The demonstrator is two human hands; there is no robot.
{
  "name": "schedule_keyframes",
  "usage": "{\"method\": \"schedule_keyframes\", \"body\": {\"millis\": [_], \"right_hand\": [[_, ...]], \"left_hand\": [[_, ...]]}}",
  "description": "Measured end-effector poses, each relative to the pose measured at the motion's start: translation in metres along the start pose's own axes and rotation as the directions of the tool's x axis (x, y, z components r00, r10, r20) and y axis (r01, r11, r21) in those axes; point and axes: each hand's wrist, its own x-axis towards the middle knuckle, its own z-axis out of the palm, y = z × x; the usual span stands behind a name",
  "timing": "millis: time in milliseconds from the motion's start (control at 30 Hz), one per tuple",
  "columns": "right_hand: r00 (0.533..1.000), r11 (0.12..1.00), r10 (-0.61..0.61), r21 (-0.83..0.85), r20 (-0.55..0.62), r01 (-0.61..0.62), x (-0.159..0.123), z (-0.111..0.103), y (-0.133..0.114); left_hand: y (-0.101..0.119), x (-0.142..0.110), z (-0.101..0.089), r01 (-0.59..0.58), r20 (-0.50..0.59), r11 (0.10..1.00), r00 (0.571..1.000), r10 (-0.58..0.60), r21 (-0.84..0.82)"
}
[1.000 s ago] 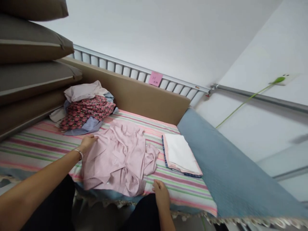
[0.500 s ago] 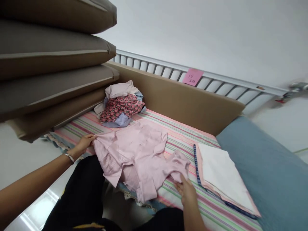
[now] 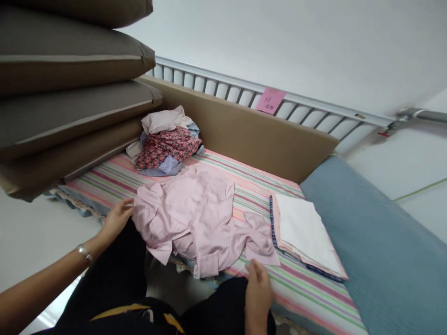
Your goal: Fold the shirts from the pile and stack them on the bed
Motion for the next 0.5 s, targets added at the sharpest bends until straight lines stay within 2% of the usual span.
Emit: {"method": "schedule_keyframes", "body": {"millis": [67,100,167,233,267,300,333,433,500], "right_hand": [[0.983,0.998,0.069,-0.026,0.169,-0.066,-0.030,0.011,0.012],[0.955,0.991,0.132,-0.019,0.266,-0.131,-0.043,0.017,0.020],[0.866,0.956,0.272,-0.019,0.420,-0.291,-0.063,0.034,0.035],[0.798,0.916,0.371,-0.048,0.475,-0.398,-0.074,0.053,0.049],[0.796,0.911,0.380,-0.040,0.471,-0.411,-0.076,0.062,0.055],[0.809,0.915,0.364,-0.014,0.461,-0.404,-0.076,0.071,0.059],[0.829,0.923,0.333,0.025,0.450,-0.385,-0.074,0.078,0.061],[0.879,0.927,0.248,0.164,0.406,-0.337,-0.069,0.093,0.061],[0.892,0.917,0.232,0.218,0.388,-0.333,-0.067,0.096,0.057]], "left_hand": [[-0.005,-0.046,-0.002,0.076,0.147,0.994,0.987,-0.065,-0.077],[-0.009,-0.069,0.000,0.166,0.255,0.981,0.957,-0.135,-0.103],[-0.017,-0.108,0.009,0.398,0.433,0.913,0.842,-0.322,-0.095],[-0.025,-0.130,0.025,0.586,0.489,0.808,0.721,-0.491,-0.053],[-0.029,-0.135,0.034,0.639,0.483,0.768,0.686,-0.544,-0.044],[-0.032,-0.135,0.044,0.662,0.458,0.747,0.681,-0.571,-0.053],[-0.035,-0.133,0.054,0.660,0.423,0.748,0.701,-0.574,-0.078],[-0.041,-0.119,0.080,0.571,0.303,0.799,0.808,-0.506,-0.188],[-0.045,-0.114,0.091,0.513,0.246,0.825,0.853,-0.460,-0.237]]}}
